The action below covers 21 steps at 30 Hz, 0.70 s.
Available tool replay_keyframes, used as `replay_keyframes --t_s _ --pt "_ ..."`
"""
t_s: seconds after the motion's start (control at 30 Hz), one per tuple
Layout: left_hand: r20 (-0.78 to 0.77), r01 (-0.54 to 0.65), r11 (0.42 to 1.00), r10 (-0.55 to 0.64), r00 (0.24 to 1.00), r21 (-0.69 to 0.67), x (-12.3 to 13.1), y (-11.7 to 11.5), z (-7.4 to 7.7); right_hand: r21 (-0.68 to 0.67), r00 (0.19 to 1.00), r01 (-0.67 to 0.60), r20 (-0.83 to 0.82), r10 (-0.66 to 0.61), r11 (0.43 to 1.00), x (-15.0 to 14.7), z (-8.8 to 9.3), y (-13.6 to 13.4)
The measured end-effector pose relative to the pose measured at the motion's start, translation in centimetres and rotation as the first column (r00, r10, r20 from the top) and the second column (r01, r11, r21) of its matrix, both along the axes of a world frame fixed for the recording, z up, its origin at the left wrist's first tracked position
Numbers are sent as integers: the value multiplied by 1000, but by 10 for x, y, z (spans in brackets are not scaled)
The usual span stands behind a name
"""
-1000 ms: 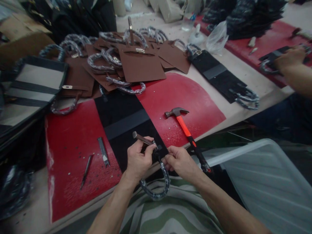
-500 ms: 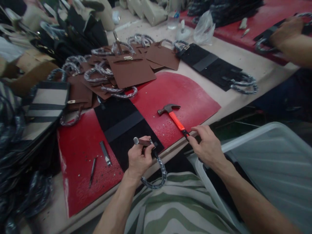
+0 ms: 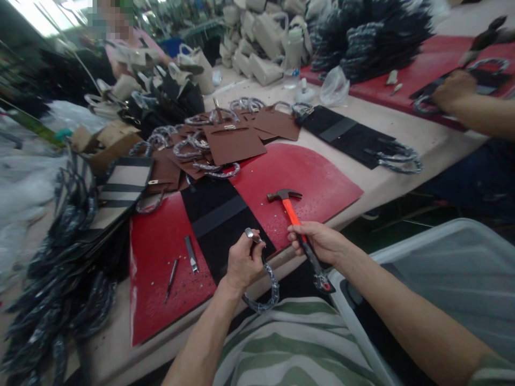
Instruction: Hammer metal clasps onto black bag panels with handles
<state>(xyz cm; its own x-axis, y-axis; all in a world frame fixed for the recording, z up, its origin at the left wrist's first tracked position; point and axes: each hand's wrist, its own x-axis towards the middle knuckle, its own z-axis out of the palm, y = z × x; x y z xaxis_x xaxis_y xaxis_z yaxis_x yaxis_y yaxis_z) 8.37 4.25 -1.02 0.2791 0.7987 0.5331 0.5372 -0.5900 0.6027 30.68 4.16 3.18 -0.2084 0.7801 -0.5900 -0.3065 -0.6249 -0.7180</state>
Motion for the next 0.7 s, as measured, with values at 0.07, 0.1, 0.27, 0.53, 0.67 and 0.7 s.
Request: replay_keyframes --t_s 0.07,0.1,0.27,0.53,0.67,0.7 --pt "13 12 999 -11 1000 -41 1 0 0 -33 998 41 -41 -42 999 -6 8 5" --pt "21 12 998 -11 1000 -57 2 0 0 -20 998 57 -17 -57 998 -7 16 6" --pt "35 6 992 -2 999 -123 2 -1 1 471 934 15 309 -181 882 1 92 -23" --pt "-2 5 989 -5 1000 -146 4 -2 6 321 212 -786 943 -257 528 7 120 -61" --pt "48 26 987 -19 999 -161 5 -2 4 574 428 -668 817 -386 474 1 169 -61" --pt "59 32 986 -23 998 -163 5 -2 3 718 521 -520 695 -495 462 -2 180 -63"
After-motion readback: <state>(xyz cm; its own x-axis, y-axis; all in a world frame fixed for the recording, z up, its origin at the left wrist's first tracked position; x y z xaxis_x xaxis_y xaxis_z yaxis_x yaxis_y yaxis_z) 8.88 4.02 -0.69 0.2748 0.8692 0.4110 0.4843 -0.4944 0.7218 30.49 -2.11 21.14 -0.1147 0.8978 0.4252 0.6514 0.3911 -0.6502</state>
